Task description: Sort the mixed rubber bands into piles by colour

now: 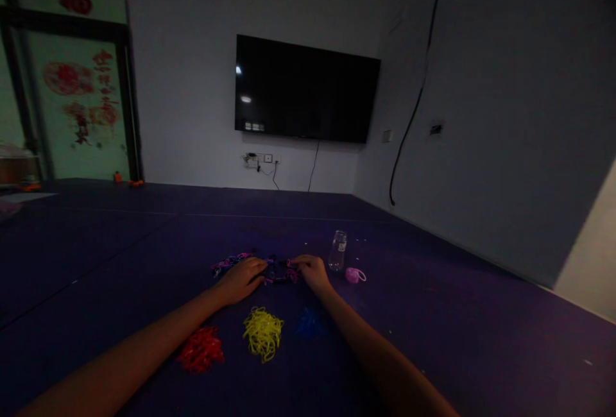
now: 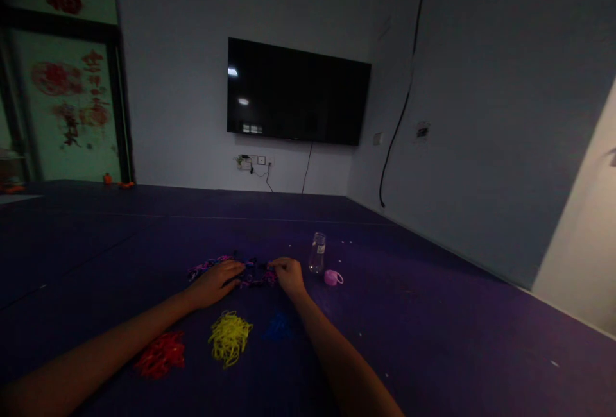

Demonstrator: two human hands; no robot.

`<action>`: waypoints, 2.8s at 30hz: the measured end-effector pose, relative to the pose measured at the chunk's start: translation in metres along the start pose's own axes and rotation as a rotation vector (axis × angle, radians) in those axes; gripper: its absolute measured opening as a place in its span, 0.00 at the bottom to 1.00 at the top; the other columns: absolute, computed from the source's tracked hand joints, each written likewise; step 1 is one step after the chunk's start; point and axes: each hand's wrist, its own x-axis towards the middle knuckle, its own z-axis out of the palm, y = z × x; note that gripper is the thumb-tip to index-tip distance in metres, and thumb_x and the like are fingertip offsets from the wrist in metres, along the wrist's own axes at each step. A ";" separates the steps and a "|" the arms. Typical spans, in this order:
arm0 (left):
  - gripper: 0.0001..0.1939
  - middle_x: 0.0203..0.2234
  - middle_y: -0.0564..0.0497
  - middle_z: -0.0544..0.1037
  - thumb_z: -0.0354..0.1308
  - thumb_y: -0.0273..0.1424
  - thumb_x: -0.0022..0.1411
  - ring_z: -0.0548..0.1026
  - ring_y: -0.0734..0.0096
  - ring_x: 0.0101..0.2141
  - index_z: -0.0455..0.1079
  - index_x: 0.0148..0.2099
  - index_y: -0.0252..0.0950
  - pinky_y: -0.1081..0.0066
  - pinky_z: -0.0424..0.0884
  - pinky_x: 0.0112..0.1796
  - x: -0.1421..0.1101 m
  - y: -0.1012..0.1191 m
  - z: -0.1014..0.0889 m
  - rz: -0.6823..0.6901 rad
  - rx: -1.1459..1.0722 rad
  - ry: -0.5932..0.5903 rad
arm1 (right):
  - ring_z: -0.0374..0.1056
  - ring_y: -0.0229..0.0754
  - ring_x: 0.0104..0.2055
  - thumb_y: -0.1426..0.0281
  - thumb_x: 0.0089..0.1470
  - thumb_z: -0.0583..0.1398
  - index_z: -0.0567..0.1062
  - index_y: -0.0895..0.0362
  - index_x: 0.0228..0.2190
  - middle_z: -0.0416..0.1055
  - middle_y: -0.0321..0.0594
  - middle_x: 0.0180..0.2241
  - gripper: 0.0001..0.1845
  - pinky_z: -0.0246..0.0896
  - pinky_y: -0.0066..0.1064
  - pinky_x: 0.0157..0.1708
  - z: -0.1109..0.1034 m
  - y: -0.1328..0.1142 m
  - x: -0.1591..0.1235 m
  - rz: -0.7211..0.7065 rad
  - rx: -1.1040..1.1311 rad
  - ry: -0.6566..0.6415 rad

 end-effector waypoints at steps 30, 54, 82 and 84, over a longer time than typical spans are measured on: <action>0.20 0.55 0.43 0.67 0.44 0.27 0.66 0.64 0.63 0.55 0.58 0.60 0.37 0.60 0.63 0.53 -0.001 0.003 -0.006 0.096 0.007 0.036 | 0.67 0.34 0.18 0.66 0.31 0.69 0.75 0.61 0.21 0.73 0.36 0.19 0.13 0.58 0.20 0.15 -0.043 -0.036 -0.003 0.544 0.372 -1.021; 0.19 0.50 0.44 0.73 0.46 0.28 0.65 0.69 0.63 0.50 0.63 0.57 0.37 0.60 0.65 0.51 -0.002 0.002 -0.003 0.024 -0.036 0.064 | 0.66 0.31 0.17 0.69 0.33 0.70 0.77 0.61 0.29 0.74 0.35 0.20 0.17 0.48 0.17 0.11 -0.051 -0.036 -0.002 0.544 0.370 -1.061; 0.09 0.38 0.46 0.76 0.52 0.23 0.59 0.72 0.60 0.43 0.71 0.39 0.37 0.61 0.67 0.44 -0.002 -0.003 -0.002 -0.200 0.029 0.089 | 0.65 0.43 0.46 0.72 0.58 0.51 0.76 0.57 0.36 0.72 0.43 0.43 0.13 0.57 0.30 0.45 0.004 -0.042 -0.017 -0.291 -0.756 -0.310; 0.08 0.36 0.46 0.77 0.51 0.24 0.60 0.72 0.61 0.41 0.71 0.36 0.37 0.62 0.67 0.43 -0.001 -0.004 -0.003 -0.221 0.057 0.065 | 0.64 0.43 0.47 0.71 0.57 0.51 0.76 0.57 0.36 0.72 0.44 0.44 0.13 0.56 0.31 0.46 0.004 -0.043 -0.017 -0.288 -0.778 -0.324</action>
